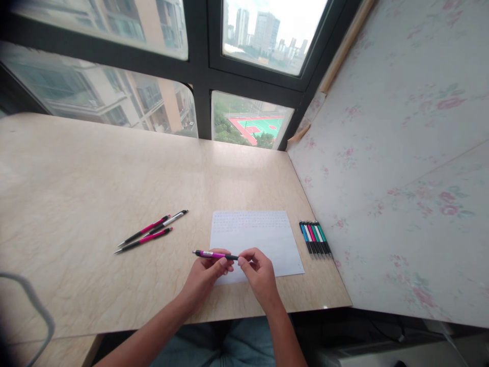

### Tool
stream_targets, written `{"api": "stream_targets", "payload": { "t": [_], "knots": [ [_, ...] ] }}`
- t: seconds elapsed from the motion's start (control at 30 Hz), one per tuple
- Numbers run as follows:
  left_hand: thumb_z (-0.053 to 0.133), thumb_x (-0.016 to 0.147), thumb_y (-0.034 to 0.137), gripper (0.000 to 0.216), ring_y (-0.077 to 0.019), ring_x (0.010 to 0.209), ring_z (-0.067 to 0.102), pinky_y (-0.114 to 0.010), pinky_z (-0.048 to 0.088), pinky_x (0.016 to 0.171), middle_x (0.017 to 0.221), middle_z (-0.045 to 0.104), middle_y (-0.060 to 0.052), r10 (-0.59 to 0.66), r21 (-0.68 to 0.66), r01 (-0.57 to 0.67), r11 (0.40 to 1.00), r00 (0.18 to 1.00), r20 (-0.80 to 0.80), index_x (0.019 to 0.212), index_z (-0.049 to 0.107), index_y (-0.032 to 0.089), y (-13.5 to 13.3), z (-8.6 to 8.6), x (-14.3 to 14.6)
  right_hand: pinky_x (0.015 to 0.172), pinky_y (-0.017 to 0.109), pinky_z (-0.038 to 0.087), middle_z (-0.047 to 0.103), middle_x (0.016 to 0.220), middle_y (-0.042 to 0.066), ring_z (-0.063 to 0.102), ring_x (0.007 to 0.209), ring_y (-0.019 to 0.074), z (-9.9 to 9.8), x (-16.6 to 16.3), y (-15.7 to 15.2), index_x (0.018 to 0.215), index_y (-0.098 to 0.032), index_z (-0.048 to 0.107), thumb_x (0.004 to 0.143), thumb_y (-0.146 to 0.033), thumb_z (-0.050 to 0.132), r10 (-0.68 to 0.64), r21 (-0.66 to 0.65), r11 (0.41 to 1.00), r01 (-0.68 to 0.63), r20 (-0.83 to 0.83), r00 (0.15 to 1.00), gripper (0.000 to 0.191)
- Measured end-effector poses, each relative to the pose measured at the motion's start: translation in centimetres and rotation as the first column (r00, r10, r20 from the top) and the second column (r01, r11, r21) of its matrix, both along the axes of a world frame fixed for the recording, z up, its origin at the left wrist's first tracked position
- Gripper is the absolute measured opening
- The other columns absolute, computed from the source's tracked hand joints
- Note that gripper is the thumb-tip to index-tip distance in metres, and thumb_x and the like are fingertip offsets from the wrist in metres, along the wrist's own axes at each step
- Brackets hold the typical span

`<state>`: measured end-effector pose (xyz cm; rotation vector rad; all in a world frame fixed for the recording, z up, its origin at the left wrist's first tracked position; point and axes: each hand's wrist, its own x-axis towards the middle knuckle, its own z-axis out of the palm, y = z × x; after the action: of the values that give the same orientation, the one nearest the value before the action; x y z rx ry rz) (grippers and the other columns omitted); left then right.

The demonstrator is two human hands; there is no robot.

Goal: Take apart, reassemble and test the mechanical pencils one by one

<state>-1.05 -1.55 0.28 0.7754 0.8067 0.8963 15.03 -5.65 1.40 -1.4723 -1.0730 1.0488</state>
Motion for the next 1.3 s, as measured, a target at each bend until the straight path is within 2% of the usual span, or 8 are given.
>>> {"api": "stream_targets", "payload": {
  "t": [0.5,0.73,0.83,0.97,1.07,1.13,1.23,1.3],
  "knots": [
    [0.075,0.077,0.031,0.023,-0.0187,0.070,0.067,-0.027,0.047,0.061,0.077,0.073,-0.008,-0.031,0.010,0.030,0.999,0.998,0.048,0.091,0.069,0.013,-0.04,-0.19,-0.04,0.067,0.028,0.049,0.063,0.082,0.004,0.060,0.079,0.0192,0.21,0.36,-0.27,0.086,-0.019,0.063,0.085,-0.036,0.065,0.070,0.055,0.996,-0.072,0.024,0.997,0.017],
    [0.076,0.077,0.031,0.022,-0.0187,0.070,0.067,-0.026,0.048,0.061,0.078,0.074,-0.010,-0.046,0.019,0.046,0.999,0.999,0.015,0.088,0.069,0.013,-0.12,0.07,-0.07,0.057,0.025,0.045,0.059,0.068,0.000,0.055,0.062,0.0146,-0.23,0.10,0.12,0.080,-0.019,0.061,0.088,-0.042,0.058,-0.023,0.004,1.000,0.023,0.023,0.999,0.025],
    [0.077,0.076,0.032,0.024,-0.0180,0.071,0.068,-0.025,0.048,0.061,0.079,0.074,-0.009,-0.029,-0.016,0.030,0.999,0.999,0.045,0.088,0.069,0.013,-0.14,0.02,0.02,0.061,0.026,0.048,0.061,0.078,0.002,0.058,0.070,0.0165,-0.09,0.08,0.29,0.088,-0.019,0.063,0.085,-0.040,0.063,-0.047,0.035,0.998,0.046,0.030,0.998,0.021],
    [0.077,0.075,0.034,0.027,-0.0163,0.069,0.067,-0.023,0.047,0.058,0.076,0.073,-0.008,0.030,-0.111,-0.018,0.994,0.994,0.101,0.089,0.068,0.013,-0.06,-0.19,0.15,0.071,0.028,0.051,0.062,0.085,0.004,0.060,0.083,0.0183,0.46,-0.07,0.23,0.086,-0.020,0.063,0.083,-0.033,0.066,0.024,0.135,0.990,-0.029,0.040,0.999,0.013],
    [0.078,0.074,0.034,0.029,-0.0160,0.069,0.067,-0.022,0.047,0.059,0.074,0.073,-0.008,0.038,-0.128,-0.024,0.991,0.993,0.109,0.089,0.068,0.012,-0.02,-0.16,0.15,0.070,0.027,0.051,0.063,0.093,0.005,0.061,0.089,0.0199,0.43,-0.24,0.15,0.096,-0.021,0.063,0.081,-0.033,0.068,0.019,0.130,0.991,-0.021,0.015,1.000,0.019],
    [0.078,0.073,0.034,0.029,-0.0159,0.069,0.067,-0.022,0.048,0.059,0.074,0.073,-0.008,0.037,-0.124,-0.024,0.992,0.994,0.099,0.089,0.068,0.012,-0.03,-0.04,0.14,0.062,0.026,0.050,0.065,0.086,0.005,0.062,0.079,0.0185,0.18,-0.23,0.14,0.094,-0.020,0.063,0.085,-0.038,0.064,0.000,0.066,0.998,-0.001,0.006,1.000,0.020],
    [0.079,0.072,0.034,0.030,-0.0157,0.068,0.067,-0.023,0.048,0.059,0.075,0.073,-0.008,0.041,-0.118,-0.032,0.992,0.996,0.076,0.089,0.067,0.012,-0.04,0.11,0.18,0.055,0.025,0.045,0.060,0.064,0.001,0.056,0.059,0.0143,-0.15,-0.01,0.17,0.075,-0.018,0.061,0.091,-0.043,0.054,0.008,-0.008,1.000,-0.008,0.036,0.999,0.030],
    [0.079,0.072,0.034,0.030,-0.0156,0.068,0.068,-0.023,0.048,0.060,0.075,0.073,-0.008,0.052,-0.126,-0.043,0.991,0.996,0.072,0.089,0.067,0.012,-0.01,0.15,0.23,0.056,0.025,0.044,0.059,0.062,0.000,0.055,0.058,0.0140,-0.23,0.21,0.20,0.073,-0.018,0.061,0.090,-0.043,0.056,0.012,-0.013,1.000,-0.011,0.069,0.998,0.030]
  ]
}}
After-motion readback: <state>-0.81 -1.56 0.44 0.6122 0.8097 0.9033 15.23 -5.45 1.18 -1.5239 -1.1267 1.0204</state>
